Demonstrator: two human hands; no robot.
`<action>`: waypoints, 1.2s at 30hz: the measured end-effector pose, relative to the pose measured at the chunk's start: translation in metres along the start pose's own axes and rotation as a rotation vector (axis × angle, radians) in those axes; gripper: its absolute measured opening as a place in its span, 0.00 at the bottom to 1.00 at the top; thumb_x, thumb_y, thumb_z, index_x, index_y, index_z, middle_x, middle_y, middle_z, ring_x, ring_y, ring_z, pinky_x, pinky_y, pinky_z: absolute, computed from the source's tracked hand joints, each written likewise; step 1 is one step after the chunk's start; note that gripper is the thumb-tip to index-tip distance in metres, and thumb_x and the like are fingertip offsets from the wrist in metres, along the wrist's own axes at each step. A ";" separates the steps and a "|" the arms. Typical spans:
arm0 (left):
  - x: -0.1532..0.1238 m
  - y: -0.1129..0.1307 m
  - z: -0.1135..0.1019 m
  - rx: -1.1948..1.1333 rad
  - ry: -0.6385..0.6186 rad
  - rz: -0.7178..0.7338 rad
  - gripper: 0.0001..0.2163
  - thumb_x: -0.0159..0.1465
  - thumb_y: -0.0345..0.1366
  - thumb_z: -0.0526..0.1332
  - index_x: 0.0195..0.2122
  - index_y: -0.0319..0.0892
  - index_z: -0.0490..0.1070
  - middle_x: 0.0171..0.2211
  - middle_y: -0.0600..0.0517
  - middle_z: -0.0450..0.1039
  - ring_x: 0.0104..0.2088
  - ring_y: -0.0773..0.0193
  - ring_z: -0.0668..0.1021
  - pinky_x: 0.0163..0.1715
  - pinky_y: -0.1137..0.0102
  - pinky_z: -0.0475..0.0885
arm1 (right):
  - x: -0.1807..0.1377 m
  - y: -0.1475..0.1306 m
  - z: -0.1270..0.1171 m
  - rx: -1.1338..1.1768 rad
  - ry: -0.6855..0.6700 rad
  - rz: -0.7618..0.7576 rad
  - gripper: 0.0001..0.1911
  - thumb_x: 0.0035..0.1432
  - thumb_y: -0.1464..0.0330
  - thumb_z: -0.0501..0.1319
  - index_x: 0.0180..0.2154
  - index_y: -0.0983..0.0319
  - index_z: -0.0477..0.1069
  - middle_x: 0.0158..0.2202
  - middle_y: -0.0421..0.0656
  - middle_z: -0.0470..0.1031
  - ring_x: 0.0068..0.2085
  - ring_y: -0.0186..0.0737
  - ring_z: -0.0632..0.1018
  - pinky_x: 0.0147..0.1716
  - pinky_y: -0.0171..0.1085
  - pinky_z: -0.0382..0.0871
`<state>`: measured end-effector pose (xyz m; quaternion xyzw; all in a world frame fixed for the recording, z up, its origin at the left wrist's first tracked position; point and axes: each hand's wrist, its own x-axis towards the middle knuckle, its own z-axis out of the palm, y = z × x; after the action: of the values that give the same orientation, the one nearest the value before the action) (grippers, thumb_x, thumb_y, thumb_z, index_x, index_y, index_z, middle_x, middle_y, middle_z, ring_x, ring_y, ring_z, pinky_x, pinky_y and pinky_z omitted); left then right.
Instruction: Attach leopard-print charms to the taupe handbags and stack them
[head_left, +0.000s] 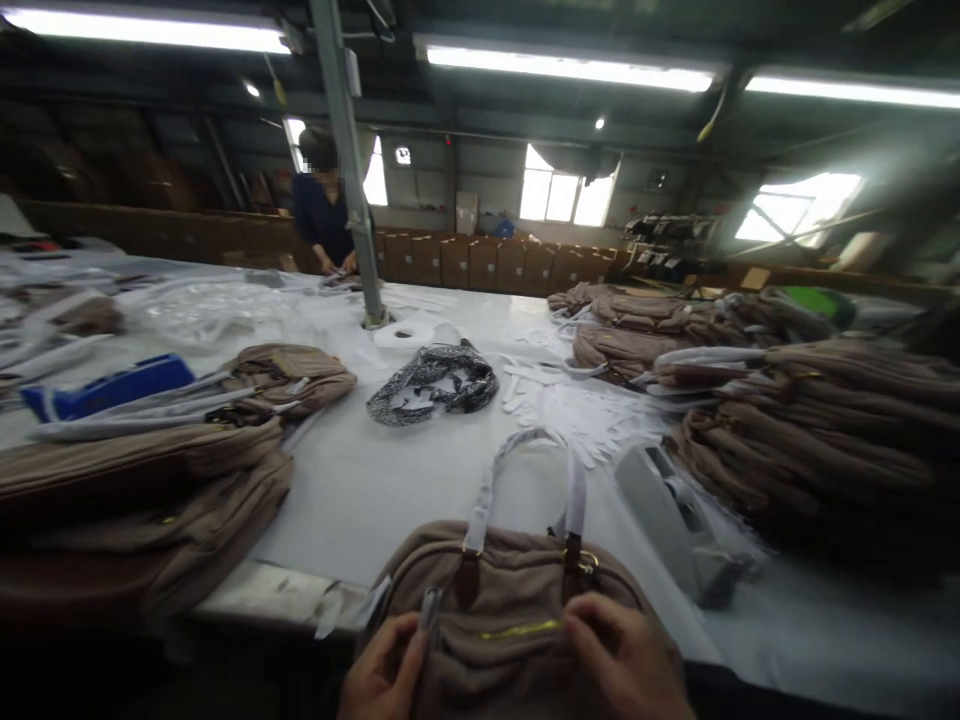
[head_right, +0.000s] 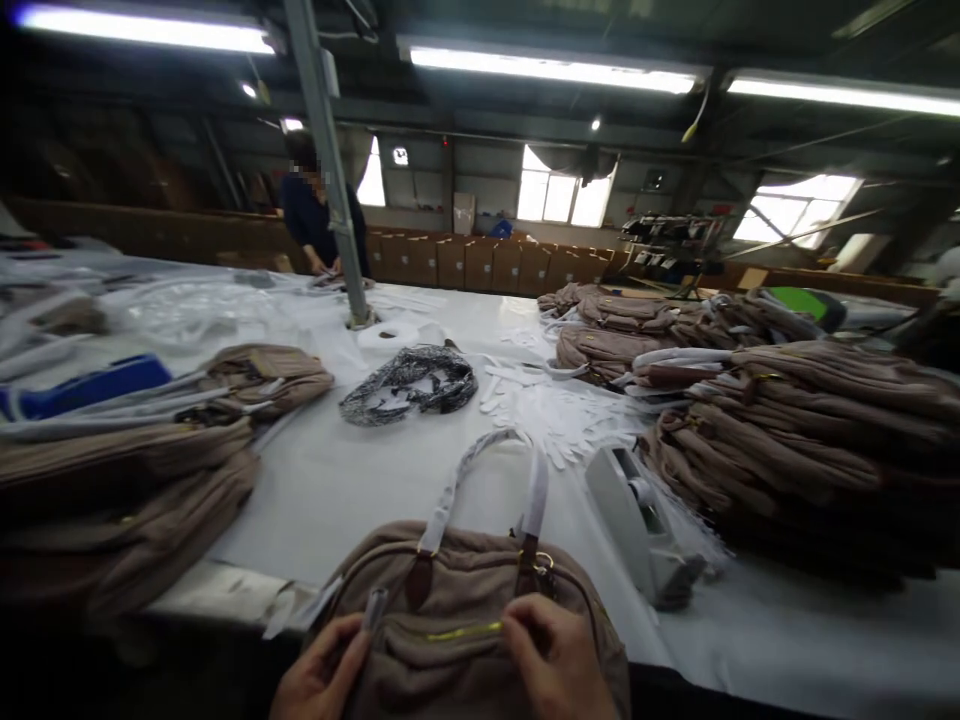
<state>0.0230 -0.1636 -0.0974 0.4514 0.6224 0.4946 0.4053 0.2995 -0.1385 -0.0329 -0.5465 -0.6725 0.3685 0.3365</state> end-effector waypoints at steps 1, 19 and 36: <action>0.000 -0.002 0.000 -0.002 -0.005 0.028 0.17 0.54 0.51 0.63 0.35 0.42 0.75 0.33 0.52 0.79 0.34 0.59 0.79 0.34 0.74 0.74 | 0.006 -0.018 0.021 0.020 -0.092 -0.084 0.10 0.55 0.64 0.58 0.28 0.61 0.75 0.27 0.41 0.77 0.31 0.39 0.77 0.31 0.31 0.67; -0.005 0.002 0.003 0.092 0.017 0.218 0.10 0.62 0.42 0.56 0.35 0.43 0.73 0.30 0.52 0.74 0.33 0.62 0.77 0.35 0.73 0.72 | 0.049 -0.063 0.126 -0.119 -0.218 -0.087 0.10 0.48 0.74 0.59 0.19 0.65 0.76 0.18 0.42 0.76 0.22 0.35 0.74 0.20 0.29 0.53; -0.003 0.000 0.005 -0.070 0.006 0.121 0.13 0.61 0.47 0.55 0.30 0.43 0.69 0.27 0.53 0.73 0.31 0.62 0.77 0.33 0.75 0.70 | 0.046 -0.047 0.133 -0.081 -0.184 -0.189 0.07 0.51 0.73 0.57 0.23 0.65 0.72 0.21 0.39 0.73 0.24 0.32 0.71 0.23 0.29 0.55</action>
<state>0.0281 -0.1649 -0.0981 0.4723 0.5773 0.5412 0.3882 0.1549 -0.1161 -0.0563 -0.4577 -0.7634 0.3562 0.2845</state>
